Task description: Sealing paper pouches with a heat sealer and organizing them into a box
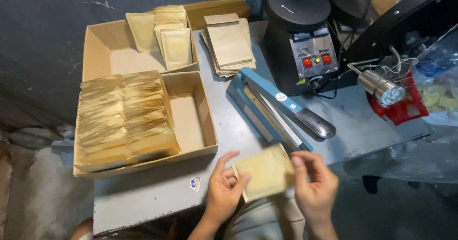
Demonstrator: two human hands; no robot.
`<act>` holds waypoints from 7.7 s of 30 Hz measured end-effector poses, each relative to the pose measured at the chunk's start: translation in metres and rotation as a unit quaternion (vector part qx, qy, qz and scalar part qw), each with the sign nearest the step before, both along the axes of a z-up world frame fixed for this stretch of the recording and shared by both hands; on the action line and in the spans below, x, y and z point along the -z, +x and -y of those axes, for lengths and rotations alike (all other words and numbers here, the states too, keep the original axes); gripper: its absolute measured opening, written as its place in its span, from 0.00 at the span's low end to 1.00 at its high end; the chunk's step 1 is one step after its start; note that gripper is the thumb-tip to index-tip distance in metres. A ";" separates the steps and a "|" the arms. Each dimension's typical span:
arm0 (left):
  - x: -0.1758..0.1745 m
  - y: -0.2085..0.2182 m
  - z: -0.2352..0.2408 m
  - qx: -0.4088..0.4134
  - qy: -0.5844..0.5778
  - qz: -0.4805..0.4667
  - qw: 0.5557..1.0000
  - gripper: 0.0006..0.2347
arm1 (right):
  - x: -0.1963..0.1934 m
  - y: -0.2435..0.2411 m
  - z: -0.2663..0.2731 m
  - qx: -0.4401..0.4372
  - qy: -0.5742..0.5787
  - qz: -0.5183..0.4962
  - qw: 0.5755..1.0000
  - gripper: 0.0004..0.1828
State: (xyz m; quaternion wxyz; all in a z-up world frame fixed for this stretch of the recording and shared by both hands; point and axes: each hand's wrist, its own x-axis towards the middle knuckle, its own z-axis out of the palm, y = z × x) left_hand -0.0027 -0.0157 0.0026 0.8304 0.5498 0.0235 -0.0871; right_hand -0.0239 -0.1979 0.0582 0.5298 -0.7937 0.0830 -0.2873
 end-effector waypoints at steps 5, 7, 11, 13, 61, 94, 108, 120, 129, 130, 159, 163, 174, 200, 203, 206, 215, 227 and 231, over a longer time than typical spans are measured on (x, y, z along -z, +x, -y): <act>0.011 0.026 0.018 -0.077 0.007 0.061 0.995 0.14 | -0.028 0.003 0.015 0.104 -0.123 0.095 0.982 0.07; 0.013 0.036 0.025 -0.089 0.029 0.080 0.992 0.13 | -0.034 0.009 0.025 0.120 -0.195 0.131 0.965 0.08; 0.009 0.051 0.038 -0.111 0.087 0.069 0.988 0.14 | -0.024 0.030 0.055 0.029 -0.315 0.182 0.931 0.21; 0.006 0.054 0.041 -0.105 0.081 0.049 0.990 0.15 | -0.023 0.035 0.060 -0.017 -0.352 0.189 0.916 0.25; 0.004 0.056 0.038 -0.126 0.142 0.074 0.979 0.14 | 0.048 0.044 0.030 0.087 -0.350 0.269 0.893 0.11; -0.019 0.013 0.003 -0.191 0.290 0.628 0.696 0.04 | 0.015 -0.011 0.014 -0.155 0.263 0.050 0.951 0.24; -0.021 0.004 -0.007 -0.030 0.276 0.743 0.609 0.05 | -0.004 0.017 0.046 -0.140 0.069 -0.173 0.972 0.12; 0.008 -0.008 0.021 0.047 -0.075 0.140 0.986 0.16 | 0.003 0.015 0.016 -0.040 0.116 -0.093 0.988 0.10; 0.032 0.026 0.040 -0.105 -0.071 0.049 0.991 0.07 | -0.016 0.012 0.019 0.126 -0.185 0.101 0.969 0.02; 0.033 0.032 0.041 -0.106 -0.071 0.048 0.991 0.07 | -0.022 0.012 0.019 0.124 -0.185 0.100 0.970 0.02; 0.015 0.060 0.051 -0.102 -0.105 -0.040 0.988 0.14 | 0.019 0.036 0.031 0.059 -0.330 0.228 0.914 0.06; 0.011 0.061 0.049 -0.104 -0.091 -0.032 0.990 0.14 | 0.023 0.037 0.030 0.055 -0.326 0.234 0.914 0.07; 0.011 0.061 0.046 -0.103 -0.104 -0.026 0.989 0.14 | 0.036 0.045 0.029 0.063 -0.320 0.270 0.906 0.05; 0.025 0.027 0.030 -0.089 -0.092 0.005 0.992 0.14 | 0.003 0.010 0.001 0.098 -0.295 0.194 0.930 0.25; 0.026 0.015 0.018 -0.082 -0.083 0.027 0.993 0.13 | -0.004 -0.005 -0.014 0.116 -0.267 0.197 0.936 0.29; 0.034 0.001 0.005 -0.074 -0.070 0.082 0.991 0.12 | -0.003 -0.017 -0.019 0.056 -0.172 0.107 0.978 0.19; 0.037 -0.037 -0.042 -0.009 0.032 0.134 0.990 0.03 | -0.002 -0.026 -0.038 -0.098 -0.043 -0.064 0.992 0.12; -0.036 -0.073 -0.110 -0.102 0.225 0.223 0.943 0.07 | -0.018 -0.026 -0.099 -0.367 -0.243 0.106 0.892 0.10; -0.045 -0.079 -0.118 -0.131 0.176 0.273 0.937 0.03 | -0.008 -0.029 -0.114 -0.405 -0.236 0.080 0.880 0.11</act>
